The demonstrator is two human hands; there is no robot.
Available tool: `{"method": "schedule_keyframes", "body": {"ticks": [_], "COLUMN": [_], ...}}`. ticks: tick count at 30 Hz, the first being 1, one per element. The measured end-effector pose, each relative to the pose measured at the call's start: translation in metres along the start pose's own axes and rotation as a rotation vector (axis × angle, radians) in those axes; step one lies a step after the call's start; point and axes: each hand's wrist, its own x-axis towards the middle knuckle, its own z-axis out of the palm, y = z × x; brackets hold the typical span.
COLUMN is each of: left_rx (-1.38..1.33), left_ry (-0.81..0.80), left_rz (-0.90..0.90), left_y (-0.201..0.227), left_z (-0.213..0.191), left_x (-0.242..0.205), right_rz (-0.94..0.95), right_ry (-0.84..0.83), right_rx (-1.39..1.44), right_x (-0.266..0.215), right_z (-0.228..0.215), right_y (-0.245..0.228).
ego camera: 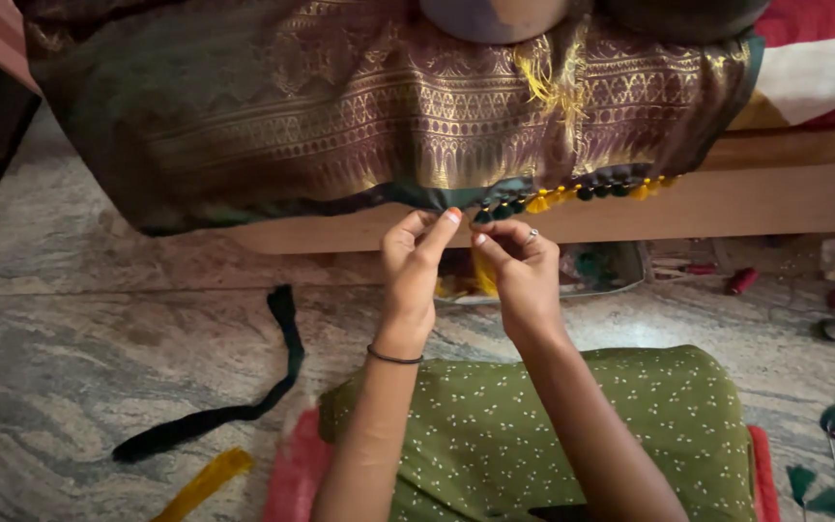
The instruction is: Attaching and trimming decorative tassels on the edge of a garment.
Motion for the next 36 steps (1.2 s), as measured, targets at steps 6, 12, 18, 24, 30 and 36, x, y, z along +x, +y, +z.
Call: {"method": "schedule_keyframes", "body": {"ticks": [6,12,18,24,30,36], "left_rx": [-0.011,-0.006,0.003,-0.086,-0.206,-0.134], "left_ry": [0.007,0.020,0.006,-0.023,-0.029,-0.060], "left_rz": [-0.011,-0.017,-0.005,-0.043,-0.068,0.010], "left_y": [-0.003,-0.007,-0.006,-0.019,0.002,-0.004], "left_z": [0.000,-0.003,-0.001,-0.001,0.015,0.016], "left_x": [0.000,0.002,0.002,0.002,0.000,0.000], "right_rz": [0.015,-0.010,0.011,0.123,-0.018,-0.598], "right_ry": [0.013,0.011,-0.009,-0.067,0.062,0.025], "right_rx": [-0.016,-0.023,0.028,0.302,0.172,-0.830], "right_x": [0.000,0.002,0.003,0.000,-0.020,0.009], "right_z": [0.000,-0.003,0.000,0.005,0.017,0.028], "right_y": [-0.001,0.004,0.003,-0.009,-0.044,-0.088]}}
